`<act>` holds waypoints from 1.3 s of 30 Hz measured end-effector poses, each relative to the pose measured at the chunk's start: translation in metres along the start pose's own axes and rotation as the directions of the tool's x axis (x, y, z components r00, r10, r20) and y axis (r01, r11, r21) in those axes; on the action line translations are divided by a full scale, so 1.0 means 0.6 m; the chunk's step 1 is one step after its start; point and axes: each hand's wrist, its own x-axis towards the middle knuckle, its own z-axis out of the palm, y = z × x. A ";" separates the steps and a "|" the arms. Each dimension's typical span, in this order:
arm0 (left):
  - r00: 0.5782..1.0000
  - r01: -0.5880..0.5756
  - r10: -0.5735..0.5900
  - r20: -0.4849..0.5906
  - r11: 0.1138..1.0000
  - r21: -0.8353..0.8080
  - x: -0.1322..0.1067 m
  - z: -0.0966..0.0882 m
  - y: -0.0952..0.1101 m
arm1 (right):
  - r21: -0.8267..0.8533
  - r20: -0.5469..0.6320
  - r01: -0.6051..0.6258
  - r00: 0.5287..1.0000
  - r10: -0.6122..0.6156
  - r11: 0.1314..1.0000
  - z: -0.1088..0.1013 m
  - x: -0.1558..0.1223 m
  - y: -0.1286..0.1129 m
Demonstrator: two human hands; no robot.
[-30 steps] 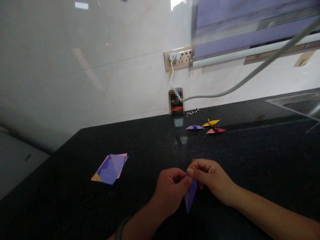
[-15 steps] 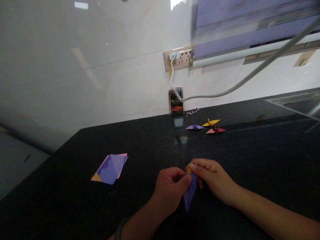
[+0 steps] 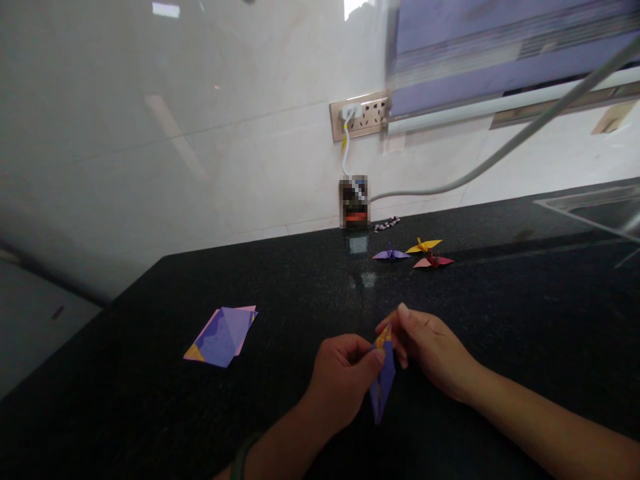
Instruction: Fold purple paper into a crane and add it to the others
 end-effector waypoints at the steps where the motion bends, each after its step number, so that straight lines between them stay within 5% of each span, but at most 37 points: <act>1: 1.000 -0.010 0.010 -0.006 1.000 0.005 0.000 0.000 0.000 | -0.023 0.011 -0.003 1.000 0.003 1.000 0.000 0.000 -0.001; 13: 0.999 -0.039 0.039 -0.002 0.991 -0.129 0.001 0.001 0.003 | -0.094 0.020 -0.028 0.999 0.030 0.995 0.003 -0.005 -0.006; 18: 1.000 -0.005 0.001 -0.016 0.969 -0.248 0.006 0.001 0.001 | -0.062 -0.096 0.052 0.994 -0.058 0.997 0.000 -0.001 -0.006; 27: 0.994 -0.034 0.029 -0.101 0.998 -0.049 0.009 -0.004 -0.006 | -0.089 -0.078 0.052 0.995 -0.059 0.995 0.002 -0.003 -0.002; 34: 0.997 0.073 -0.066 0.041 0.979 -0.192 0.005 0.003 0.000 | -0.135 -0.156 0.068 0.984 -0.089 0.989 -0.002 0.000 -0.001; 39: 0.993 0.121 -0.119 0.021 0.981 -0.149 0.005 0.002 0.004 | -0.098 -0.150 0.071 0.985 -0.085 0.993 0.000 -0.001 -0.002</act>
